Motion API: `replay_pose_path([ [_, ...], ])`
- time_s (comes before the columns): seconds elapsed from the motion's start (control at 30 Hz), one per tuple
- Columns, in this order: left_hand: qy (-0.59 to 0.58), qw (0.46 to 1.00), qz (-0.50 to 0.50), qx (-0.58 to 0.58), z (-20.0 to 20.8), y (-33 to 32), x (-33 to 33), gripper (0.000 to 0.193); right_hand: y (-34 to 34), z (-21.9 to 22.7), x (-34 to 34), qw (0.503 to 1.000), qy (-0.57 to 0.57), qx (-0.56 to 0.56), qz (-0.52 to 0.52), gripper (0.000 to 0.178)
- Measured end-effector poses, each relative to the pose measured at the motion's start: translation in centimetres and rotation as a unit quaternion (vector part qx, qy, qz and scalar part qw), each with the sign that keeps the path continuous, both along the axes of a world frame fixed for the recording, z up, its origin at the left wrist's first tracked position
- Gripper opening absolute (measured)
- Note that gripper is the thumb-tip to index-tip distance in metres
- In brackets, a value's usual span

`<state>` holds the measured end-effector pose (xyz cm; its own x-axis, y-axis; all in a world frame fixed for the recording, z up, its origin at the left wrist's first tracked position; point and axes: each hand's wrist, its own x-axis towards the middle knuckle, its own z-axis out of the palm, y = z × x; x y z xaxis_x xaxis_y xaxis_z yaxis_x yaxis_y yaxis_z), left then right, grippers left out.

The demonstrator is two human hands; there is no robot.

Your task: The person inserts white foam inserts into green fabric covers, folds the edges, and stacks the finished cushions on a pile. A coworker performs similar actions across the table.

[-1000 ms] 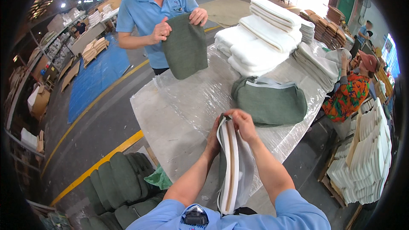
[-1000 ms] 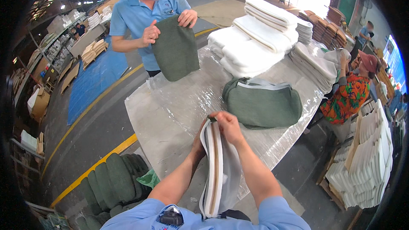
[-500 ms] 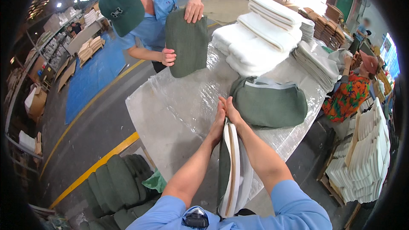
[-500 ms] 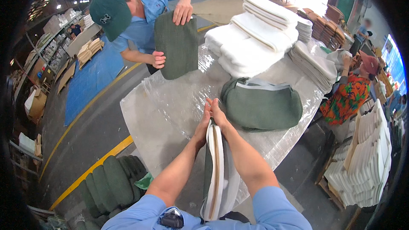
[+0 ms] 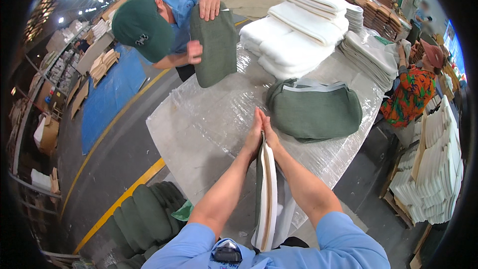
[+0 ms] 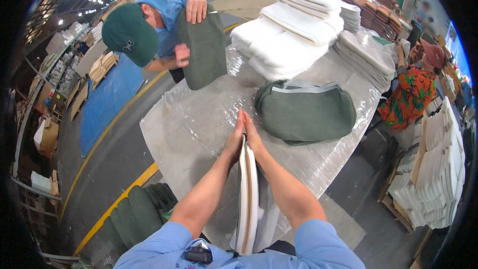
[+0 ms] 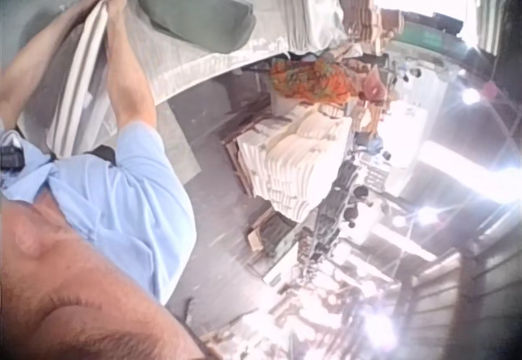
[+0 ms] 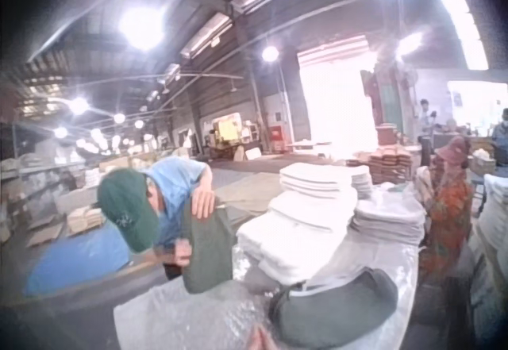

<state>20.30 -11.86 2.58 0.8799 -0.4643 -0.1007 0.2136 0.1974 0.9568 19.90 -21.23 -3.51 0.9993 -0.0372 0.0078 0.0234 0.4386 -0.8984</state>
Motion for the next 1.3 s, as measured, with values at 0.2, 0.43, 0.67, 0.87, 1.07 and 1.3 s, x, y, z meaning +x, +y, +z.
replay_pose_path([
  [0.2,0.111,0.987,0.029,-0.114,-0.9,1.9,0.4,0.079,-2.6,1.6,-4.1,0.98,-0.093,-0.177,0.006,0.065],
  [0.43,0.138,0.98,0.022,-0.14,-1.5,2.0,1.0,0.077,-5.6,7.0,-6.0,0.951,-0.115,-0.261,0.119,0.042],
  [0.67,0.141,0.987,0.039,-0.062,-1.4,0.9,1.8,0.078,-3.1,6.0,-6.5,0.981,-0.063,-0.182,-0.004,0.016],
  [0.87,0.222,0.96,0.131,-0.106,-1.1,0.5,-0.6,0.081,-1.8,4.0,-9.1,0.986,-0.057,-0.138,-0.077,0.017],
  [1.07,0.02,0.95,0.142,0.279,-8.1,7.4,-12.1,0.047,-5.6,3.8,-11.2,0.991,-0.016,0.011,-0.134,0.019],
  [1.3,0.404,0.899,0.088,0.143,-4.9,15.3,-28.1,0.06,-19.5,0.9,-23.0,0.948,0.199,0.152,-0.194,0.04],
])
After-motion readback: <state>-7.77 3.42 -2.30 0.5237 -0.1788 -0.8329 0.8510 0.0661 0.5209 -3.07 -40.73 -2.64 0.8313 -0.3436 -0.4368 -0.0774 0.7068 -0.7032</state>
